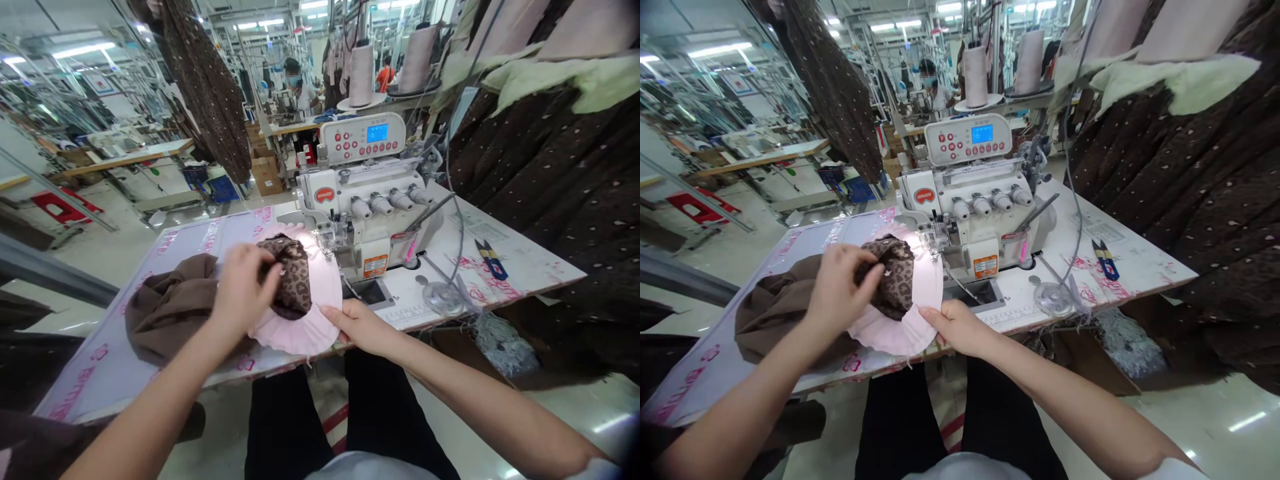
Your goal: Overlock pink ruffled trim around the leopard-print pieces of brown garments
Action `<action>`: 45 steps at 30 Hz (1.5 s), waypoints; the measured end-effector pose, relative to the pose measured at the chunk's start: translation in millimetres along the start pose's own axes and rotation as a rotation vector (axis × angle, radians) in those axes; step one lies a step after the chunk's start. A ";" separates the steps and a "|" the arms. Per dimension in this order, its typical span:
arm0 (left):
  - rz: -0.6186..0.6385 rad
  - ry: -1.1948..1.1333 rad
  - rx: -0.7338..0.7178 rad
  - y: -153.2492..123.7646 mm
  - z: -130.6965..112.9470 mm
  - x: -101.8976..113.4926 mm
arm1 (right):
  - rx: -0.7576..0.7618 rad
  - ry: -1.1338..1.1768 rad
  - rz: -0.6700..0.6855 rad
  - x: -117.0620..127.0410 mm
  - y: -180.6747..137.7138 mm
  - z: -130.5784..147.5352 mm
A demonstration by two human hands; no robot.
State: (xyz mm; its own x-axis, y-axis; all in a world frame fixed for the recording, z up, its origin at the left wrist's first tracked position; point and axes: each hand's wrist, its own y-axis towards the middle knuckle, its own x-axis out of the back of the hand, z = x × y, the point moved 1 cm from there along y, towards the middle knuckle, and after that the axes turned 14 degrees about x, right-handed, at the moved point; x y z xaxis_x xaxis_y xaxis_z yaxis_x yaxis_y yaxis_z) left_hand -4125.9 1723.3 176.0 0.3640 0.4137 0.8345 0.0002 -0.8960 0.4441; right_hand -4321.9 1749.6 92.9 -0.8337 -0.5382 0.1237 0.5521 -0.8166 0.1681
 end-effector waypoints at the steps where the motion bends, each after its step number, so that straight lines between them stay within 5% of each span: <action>1: 0.094 -0.005 -0.072 -14.8 -11.1 -2.8 | 0.003 0.007 0.000 1.6 0.4 -0.1; 7: 0.705 -0.382 -0.060 -70.6 -40.4 -12.1 | 0.016 0.043 0.045 14.7 4.9 5.7; 12: 1.262 -0.413 -0.096 -127.6 -58.1 18.9 | -0.133 0.270 0.052 -5.5 -25.0 11.5; 16: 1.347 -0.392 -0.109 -160.5 -61.1 33.8 | -0.131 0.346 0.236 -50.5 -85.9 13.3; 19: 1.452 -0.533 0.073 -153.9 -47.3 17.9 | -0.076 0.316 0.164 -70.9 -114.1 9.7; 21: 1.240 -0.641 0.293 -137.5 -35.2 -3.7 | -0.034 0.249 0.090 -75.1 -118.3 5.6; 23: 0.739 -0.649 0.449 -118.4 -24.9 -26.1 | 0.010 0.179 0.053 -76.2 -115.5 1.4; 25: 0.303 -0.478 0.438 -103.2 -19.0 -42.8 | 0.042 0.128 0.035 -77.2 -111.1 -2.0; 26: 0.207 -0.339 0.399 -97.5 -17.2 -48.4 | 0.051 0.115 0.026 -77.8 -109.2 -2.9; 28: 0.210 -0.047 0.358 -88.7 -12.2 -52.2 | 0.061 0.107 0.022 -78.5 -106.8 -2.2; 30: 0.378 0.126 0.338 -82.3 -4.5 -44.4 | 0.065 0.115 0.038 -77.8 -106.5 2.3; 34: 0.583 -0.020 0.262 -72.0 8.4 -4.6 | 0.035 0.184 0.076 -73.4 -110.1 13.7; 38: 0.453 -0.131 0.240 -62.1 8.5 23.5 | 0.039 0.245 0.088 -70.1 -110.2 11.8; 45: 0.283 -0.142 0.263 -29.9 3.8 18.2 | -0.026 0.155 0.043 -47.0 -78.7 -0.5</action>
State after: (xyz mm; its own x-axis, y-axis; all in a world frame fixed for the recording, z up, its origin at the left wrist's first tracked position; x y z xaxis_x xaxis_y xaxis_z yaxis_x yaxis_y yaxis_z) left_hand -4115.7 1756.9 176.7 0.5089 0.1350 0.8501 0.1128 -0.9896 0.0896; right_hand -4326.2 1839.0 73.3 -0.8020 -0.5969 -0.0224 0.5886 -0.7961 0.1405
